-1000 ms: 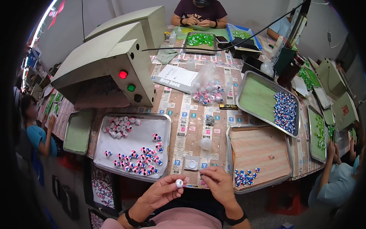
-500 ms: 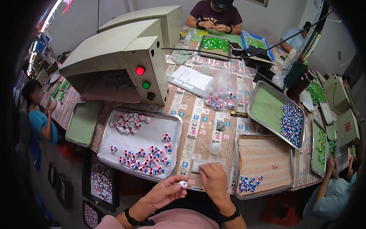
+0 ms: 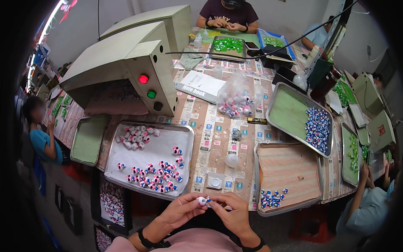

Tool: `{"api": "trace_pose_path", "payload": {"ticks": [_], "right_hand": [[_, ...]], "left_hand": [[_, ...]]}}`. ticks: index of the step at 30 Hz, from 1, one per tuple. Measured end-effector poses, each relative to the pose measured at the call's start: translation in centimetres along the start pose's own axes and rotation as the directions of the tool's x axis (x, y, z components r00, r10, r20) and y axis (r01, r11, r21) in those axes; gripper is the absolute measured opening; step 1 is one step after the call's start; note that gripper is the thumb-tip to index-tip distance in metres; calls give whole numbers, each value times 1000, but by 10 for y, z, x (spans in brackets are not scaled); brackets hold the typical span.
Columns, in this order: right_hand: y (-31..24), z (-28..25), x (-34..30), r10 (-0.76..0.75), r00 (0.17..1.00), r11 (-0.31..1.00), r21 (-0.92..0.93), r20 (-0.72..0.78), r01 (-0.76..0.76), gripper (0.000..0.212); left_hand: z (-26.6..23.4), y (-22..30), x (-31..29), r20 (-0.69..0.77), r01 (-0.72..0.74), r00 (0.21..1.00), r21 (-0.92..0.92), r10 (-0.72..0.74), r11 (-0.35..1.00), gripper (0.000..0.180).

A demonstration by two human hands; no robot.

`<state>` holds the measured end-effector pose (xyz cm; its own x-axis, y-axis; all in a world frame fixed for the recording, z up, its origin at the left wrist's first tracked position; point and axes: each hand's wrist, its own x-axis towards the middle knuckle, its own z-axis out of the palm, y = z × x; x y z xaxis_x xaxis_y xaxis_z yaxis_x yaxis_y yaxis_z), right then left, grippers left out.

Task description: The person assembles small, colorful, capsule-shaped candies by hand. They pick up two halves from trays, press them together, and place the finished candy onto a metal tray. The process is repetitive and performed at a steady pace.

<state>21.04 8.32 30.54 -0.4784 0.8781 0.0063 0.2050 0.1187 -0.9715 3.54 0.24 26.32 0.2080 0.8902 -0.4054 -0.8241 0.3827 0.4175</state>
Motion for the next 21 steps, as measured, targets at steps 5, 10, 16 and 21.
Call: {"api": "trace_pose_path", "payload": {"ticks": [5, 10, 16, 21], "right_hand": [[5, -2, -3, 5, 998, 1000, 24, 58, -7, 18], [8, 1, -6, -14, 999, 999, 33, 37, 13, 15], [10, 3, -8, -64, 997, 997, 47, 47, 62, 15], [11, 2, -7, -80, 993, 996, 44, 86, 77, 18]], "left_hand": [[0, -3, 1, -19, 6, 1000, 35, -6, 999, 34], [2, -4, 1, -72, 0, 997, 121, 9, 993, 32], [5, 0, -4, -99, -28, 994, 264, 56, 964, 32], [10, 14, -6, -47, -44, 997, 388, 67, 921, 32]]}}
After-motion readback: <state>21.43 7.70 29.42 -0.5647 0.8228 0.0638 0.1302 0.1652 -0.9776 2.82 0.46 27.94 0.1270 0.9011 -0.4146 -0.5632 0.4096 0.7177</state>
